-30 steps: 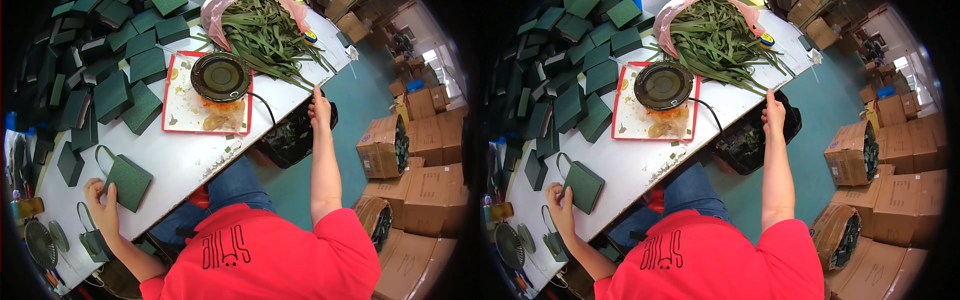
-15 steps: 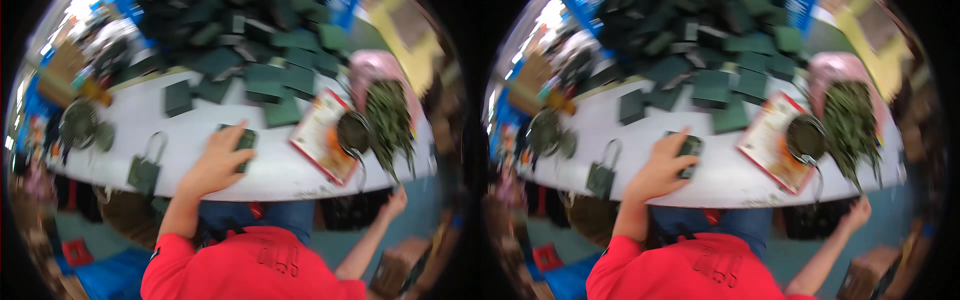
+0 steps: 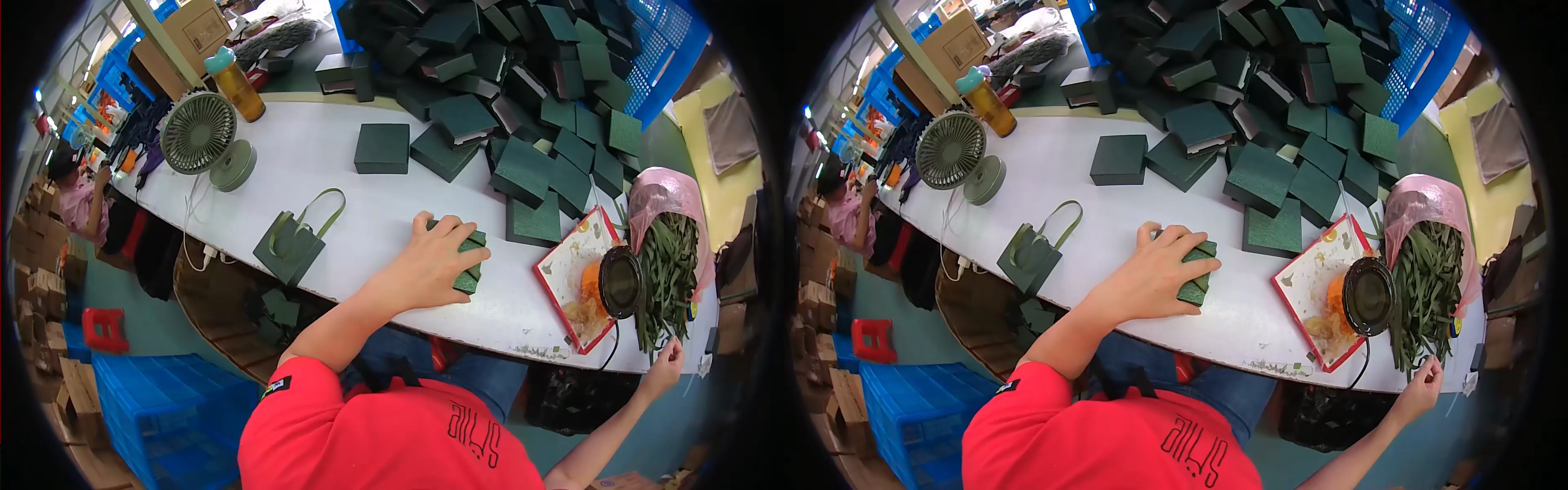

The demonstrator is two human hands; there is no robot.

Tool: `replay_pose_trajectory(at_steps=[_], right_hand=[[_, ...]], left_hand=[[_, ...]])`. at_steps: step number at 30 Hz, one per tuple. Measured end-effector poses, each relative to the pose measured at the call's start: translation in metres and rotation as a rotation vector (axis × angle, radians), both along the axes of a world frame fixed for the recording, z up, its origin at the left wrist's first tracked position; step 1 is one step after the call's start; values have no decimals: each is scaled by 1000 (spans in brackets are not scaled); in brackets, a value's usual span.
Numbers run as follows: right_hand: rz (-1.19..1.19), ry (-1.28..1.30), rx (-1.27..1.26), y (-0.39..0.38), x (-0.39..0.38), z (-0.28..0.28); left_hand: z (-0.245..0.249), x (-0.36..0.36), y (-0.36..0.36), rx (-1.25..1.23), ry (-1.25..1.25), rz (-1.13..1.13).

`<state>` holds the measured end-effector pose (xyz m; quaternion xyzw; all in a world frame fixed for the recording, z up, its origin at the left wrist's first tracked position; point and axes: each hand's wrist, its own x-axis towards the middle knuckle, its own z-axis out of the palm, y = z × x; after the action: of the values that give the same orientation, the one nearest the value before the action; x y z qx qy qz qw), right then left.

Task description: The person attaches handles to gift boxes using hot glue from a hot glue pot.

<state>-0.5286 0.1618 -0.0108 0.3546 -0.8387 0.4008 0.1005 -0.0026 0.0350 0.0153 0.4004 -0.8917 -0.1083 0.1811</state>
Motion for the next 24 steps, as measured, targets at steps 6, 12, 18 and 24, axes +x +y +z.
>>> replay_pose_trajectory(at_steps=[6,12,18,24], right_hand=[[63,158,131,-21,-13,11],[206,-59,-73,-40,-46,1],[205,-192,53,-66,-23,13],[257,40,-5,-80,-44,0]], left_hand=[[-6,-3,0,-26,-44,19],[-5,-3,1,-16,-55,25],[-11,0,-1,-7,4,3],[-15,1,-2,7,20,1]])
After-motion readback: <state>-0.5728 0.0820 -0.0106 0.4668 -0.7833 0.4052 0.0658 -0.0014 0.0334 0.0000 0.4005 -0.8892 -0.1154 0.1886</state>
